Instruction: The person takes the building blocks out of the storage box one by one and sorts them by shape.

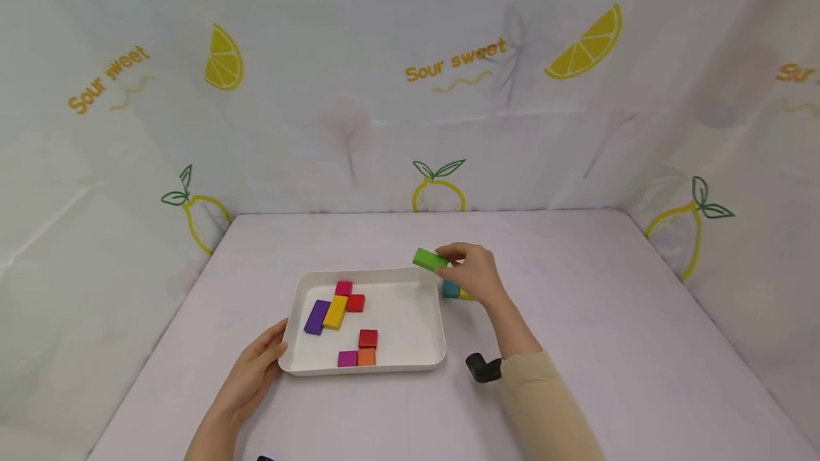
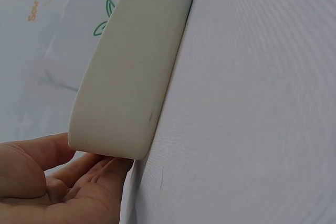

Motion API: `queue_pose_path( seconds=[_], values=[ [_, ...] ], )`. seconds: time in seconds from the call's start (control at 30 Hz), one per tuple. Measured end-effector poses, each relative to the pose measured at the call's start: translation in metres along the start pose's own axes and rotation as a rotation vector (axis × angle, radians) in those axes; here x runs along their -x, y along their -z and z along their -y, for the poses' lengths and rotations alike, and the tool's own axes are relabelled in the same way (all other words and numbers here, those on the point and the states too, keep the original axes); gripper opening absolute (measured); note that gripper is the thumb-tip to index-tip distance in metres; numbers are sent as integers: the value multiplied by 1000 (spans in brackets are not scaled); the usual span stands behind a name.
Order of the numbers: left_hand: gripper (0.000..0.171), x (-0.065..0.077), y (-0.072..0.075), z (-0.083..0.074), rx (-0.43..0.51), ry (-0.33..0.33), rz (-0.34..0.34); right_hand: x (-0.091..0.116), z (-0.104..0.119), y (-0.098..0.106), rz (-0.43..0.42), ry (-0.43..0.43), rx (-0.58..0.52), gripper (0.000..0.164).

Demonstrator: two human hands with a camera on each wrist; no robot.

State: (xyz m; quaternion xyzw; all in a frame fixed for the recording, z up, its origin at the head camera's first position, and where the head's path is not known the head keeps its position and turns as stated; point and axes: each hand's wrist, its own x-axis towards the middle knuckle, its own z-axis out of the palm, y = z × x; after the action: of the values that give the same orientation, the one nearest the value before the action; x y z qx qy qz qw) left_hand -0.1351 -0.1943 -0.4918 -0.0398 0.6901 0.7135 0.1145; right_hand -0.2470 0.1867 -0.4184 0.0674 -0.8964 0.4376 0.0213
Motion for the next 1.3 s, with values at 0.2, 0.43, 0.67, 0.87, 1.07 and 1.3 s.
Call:
queue_pose_path(
  seconds=[0.2,0.43,0.67,0.87,1.07,1.3],
  values=[
    [56,1,-1,-2,-7,1,-1,7,-25,17,-64,-102,35,40],
    [56,2,-1,-4,-8,-3,2,16,-40,24,-154,-172,76,41],
    [57,3,-1,-5,-13,-1,10,28,-53,29,-211,-239,123,42],
    [57,5,-1,-7,-19,-10,13,34,-61,28,-239,-278,150,39],
    [57,5,-2,-6,-20,-10,19,37,-67,22,-260,-348,134,39],
    [57,5,-4,-3,-21,-2,19,39,-69,14,-303,-369,135,37]
  ],
)
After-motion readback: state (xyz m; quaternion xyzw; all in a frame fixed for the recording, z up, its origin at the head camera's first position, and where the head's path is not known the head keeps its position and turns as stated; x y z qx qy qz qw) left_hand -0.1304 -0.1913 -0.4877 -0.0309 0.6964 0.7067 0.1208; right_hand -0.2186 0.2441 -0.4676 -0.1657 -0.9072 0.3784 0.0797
